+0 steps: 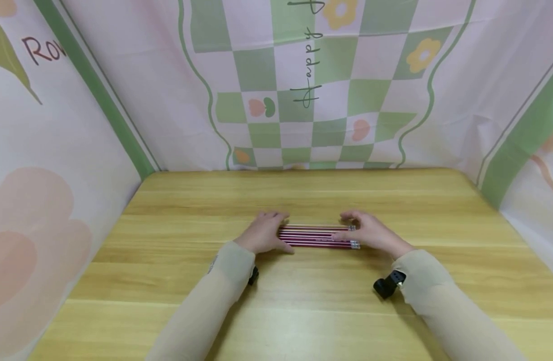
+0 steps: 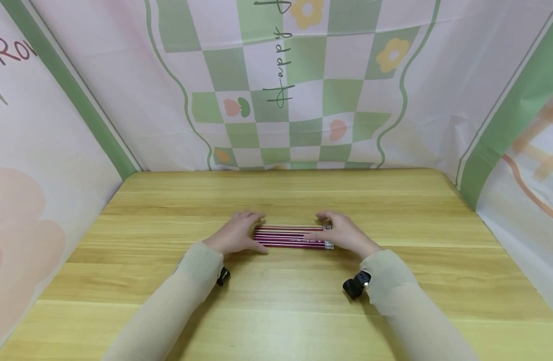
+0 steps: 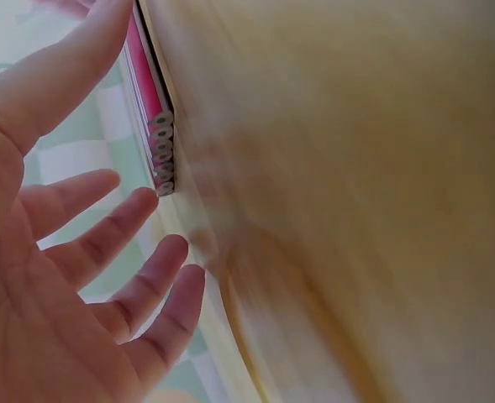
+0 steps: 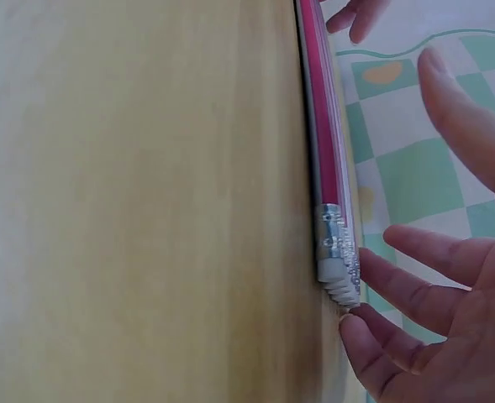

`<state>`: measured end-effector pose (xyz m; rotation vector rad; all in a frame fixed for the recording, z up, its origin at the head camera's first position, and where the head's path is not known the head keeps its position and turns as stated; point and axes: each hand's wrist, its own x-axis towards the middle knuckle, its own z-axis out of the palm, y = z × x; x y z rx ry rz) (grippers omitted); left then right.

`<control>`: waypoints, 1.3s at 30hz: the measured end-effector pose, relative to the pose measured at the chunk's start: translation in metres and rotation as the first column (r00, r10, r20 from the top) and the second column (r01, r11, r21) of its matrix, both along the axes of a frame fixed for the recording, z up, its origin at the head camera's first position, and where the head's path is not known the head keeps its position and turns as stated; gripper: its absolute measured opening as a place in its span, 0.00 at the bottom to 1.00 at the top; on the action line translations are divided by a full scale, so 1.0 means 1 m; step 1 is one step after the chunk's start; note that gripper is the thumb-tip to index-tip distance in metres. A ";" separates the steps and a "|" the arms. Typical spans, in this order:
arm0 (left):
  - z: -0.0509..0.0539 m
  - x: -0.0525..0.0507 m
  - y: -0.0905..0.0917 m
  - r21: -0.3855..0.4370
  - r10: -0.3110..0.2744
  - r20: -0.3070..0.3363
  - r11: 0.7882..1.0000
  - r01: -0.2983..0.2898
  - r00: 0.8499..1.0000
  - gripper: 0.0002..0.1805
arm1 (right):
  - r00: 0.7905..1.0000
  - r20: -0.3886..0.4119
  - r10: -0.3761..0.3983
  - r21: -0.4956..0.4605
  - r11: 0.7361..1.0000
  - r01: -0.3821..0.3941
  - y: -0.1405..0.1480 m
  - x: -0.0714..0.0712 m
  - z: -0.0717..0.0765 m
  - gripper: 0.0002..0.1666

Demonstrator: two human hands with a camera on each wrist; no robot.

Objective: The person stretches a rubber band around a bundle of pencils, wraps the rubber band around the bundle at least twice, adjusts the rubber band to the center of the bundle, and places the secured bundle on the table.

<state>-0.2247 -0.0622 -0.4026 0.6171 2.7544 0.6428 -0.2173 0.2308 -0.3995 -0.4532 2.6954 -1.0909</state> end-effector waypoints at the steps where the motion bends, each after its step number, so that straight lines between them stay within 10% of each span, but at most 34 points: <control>1: 0.000 -0.001 0.001 -0.005 -0.003 0.003 1.000 0.003 1.000 0.54 | 1.000 -0.002 0.006 0.000 1.000 -0.006 0.000 0.000 -0.001 0.47; 39: -0.002 -0.007 0.004 0.085 0.000 0.110 0.996 -0.009 0.994 0.35 | 0.998 0.052 0.042 0.028 0.999 -0.044 0.003 -0.006 -0.013 0.41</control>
